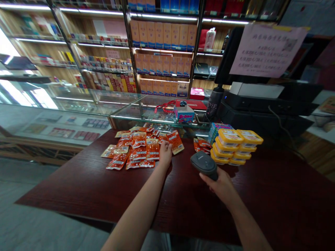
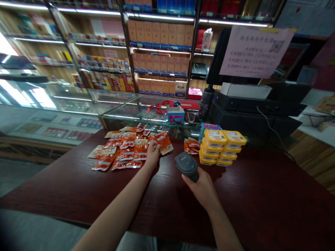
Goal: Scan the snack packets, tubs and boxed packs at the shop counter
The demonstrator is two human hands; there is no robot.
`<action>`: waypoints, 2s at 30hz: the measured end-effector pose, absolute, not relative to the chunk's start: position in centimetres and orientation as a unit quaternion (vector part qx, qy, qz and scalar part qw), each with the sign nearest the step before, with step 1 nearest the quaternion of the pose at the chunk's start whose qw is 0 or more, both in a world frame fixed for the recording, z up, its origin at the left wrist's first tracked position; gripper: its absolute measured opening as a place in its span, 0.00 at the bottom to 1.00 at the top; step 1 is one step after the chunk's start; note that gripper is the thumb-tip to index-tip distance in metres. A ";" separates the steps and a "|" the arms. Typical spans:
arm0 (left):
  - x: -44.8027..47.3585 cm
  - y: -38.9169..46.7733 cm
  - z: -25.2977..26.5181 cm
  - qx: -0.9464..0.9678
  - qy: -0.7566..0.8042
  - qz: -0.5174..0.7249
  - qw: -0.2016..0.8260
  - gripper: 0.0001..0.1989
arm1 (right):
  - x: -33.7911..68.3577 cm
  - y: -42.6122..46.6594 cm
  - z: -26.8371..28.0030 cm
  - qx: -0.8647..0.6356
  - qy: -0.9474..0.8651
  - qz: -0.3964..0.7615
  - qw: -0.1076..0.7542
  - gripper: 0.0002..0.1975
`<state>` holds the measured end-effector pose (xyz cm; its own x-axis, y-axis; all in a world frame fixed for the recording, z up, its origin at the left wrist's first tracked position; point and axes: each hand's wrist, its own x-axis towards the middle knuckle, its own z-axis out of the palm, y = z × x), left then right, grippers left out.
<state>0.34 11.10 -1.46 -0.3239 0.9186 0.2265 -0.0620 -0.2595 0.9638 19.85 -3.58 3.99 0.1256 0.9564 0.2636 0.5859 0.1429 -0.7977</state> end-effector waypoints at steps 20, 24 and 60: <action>-0.6 10.9 1.6 0.543 0.522 0.628 0.195 0.01 | 20.5 -4.3 1.4 -0.610 -0.730 -0.055 0.304 0.15; -3.9 12.5 5.2 0.518 0.688 0.505 0.060 0.07 | 20.3 -4.3 1.5 -0.618 -0.727 -0.045 0.297 0.15; -3.3 12.4 5.8 0.688 0.678 0.233 -0.115 0.11 | 20.2 -4.3 2.2 -0.642 -0.709 -0.038 0.287 0.13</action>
